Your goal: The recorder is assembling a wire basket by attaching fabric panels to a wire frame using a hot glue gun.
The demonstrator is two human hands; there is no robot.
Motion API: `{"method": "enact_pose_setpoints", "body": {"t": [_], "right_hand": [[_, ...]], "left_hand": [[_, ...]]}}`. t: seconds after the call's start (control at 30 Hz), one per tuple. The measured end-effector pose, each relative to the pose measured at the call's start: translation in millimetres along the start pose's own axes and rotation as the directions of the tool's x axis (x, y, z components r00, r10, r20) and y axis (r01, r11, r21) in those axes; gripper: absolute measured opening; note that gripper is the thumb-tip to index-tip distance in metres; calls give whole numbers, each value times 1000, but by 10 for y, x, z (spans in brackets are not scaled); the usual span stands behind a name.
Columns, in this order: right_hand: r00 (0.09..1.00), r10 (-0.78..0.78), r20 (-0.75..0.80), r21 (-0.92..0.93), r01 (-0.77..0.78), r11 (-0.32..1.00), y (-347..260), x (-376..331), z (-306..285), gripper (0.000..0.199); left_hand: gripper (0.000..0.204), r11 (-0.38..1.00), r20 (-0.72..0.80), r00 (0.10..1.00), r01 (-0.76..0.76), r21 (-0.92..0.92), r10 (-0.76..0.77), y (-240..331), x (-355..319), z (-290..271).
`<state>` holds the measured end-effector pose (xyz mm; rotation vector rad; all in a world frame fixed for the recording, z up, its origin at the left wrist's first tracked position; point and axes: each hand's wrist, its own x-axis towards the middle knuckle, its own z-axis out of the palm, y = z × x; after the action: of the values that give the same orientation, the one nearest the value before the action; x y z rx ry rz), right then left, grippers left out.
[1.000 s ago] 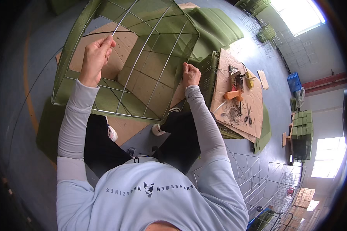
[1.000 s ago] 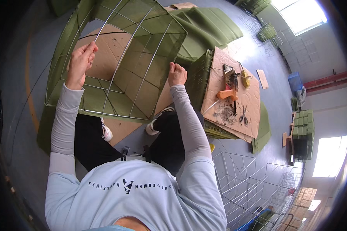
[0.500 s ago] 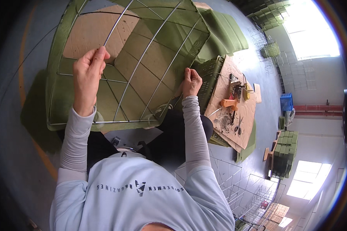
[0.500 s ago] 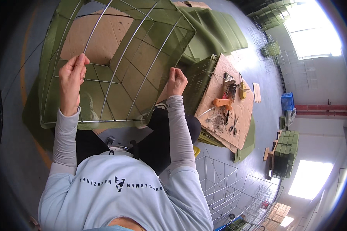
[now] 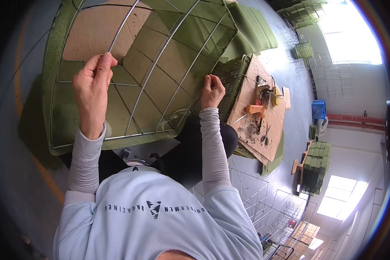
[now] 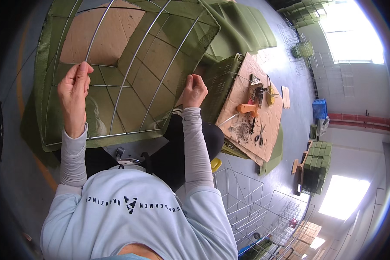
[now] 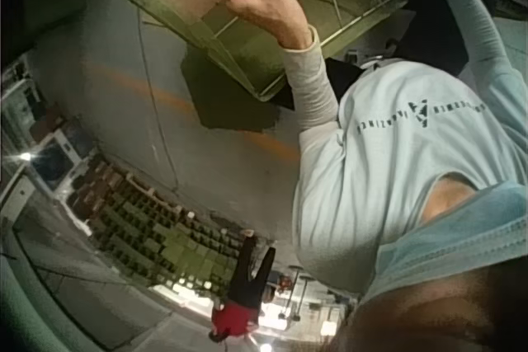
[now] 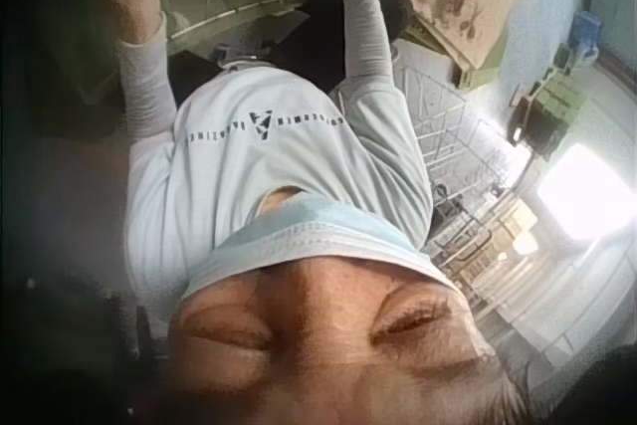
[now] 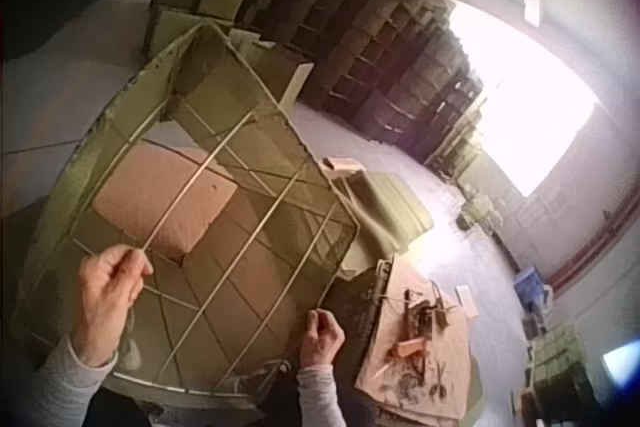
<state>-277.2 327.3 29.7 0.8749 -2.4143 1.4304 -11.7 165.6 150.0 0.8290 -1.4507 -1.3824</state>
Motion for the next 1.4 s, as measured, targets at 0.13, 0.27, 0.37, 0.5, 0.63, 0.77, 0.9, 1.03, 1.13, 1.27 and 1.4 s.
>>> {"method": "enact_pose_setpoints", "body": {"t": [0.13, 0.27, 0.37, 0.5, 0.63, 0.77, 0.9, 1.03, 1.13, 1.27, 1.4], "right_hand": [[926, 289, 245, 487, -375, 789, -85, -32, -115, 17], [961, 219, 166, 327, -263, 908, -44, -47, -105, 17], [997, 53, 59, 83, -57, 995, 38, -39, -59, 16], [968, 207, 142, 236, -236, 943, -67, -24, -89, 19], [936, 273, 224, 413, -345, 843, -30, -200, -127, 19], [946, 276, 167, 370, -320, 872, -37, -274, -116, 19], [971, 226, 81, 224, -239, 945, 76, -190, -161, 18], [932, 280, 229, 176, -323, 930, -133, -95, -167, 16], [894, 299, 334, 235, -387, 892, -57, -10, -228, 21], [993, -114, 30, -348, 117, 930, -96, -68, -80, 16], [876, 363, 317, 109, -414, 904, -196, 77, -220, 22]], "left_hand": [[32, 1000, -34, 999, 23, 14, -22, -12, 25, -26], [32, 1000, -24, 1000, 3, 15, -2, 14, -11, -2], [33, 1000, -10, 1000, 18, 12, -18, 27, -23, 2], [32, 1000, -24, 999, 30, 8, -30, -4, -20, -25], [31, 998, -19, 998, 66, 0, -66, 34, -26, -41], [33, 997, -1, 997, 74, 8, -74, 42, -26, -62], [29, 994, 23, 994, 106, 6, -106, 56, -41, 53], [23, 986, 0, 987, 163, -41, -163, -117, 48, -139], [23, 985, 13, 988, 152, -77, -152, -137, 118, -100], [24, 993, 46, 993, 113, -33, -111, -110, 99, -72], [25, 990, 24, 992, 128, -57, -127, -91, 129, -79]]}}
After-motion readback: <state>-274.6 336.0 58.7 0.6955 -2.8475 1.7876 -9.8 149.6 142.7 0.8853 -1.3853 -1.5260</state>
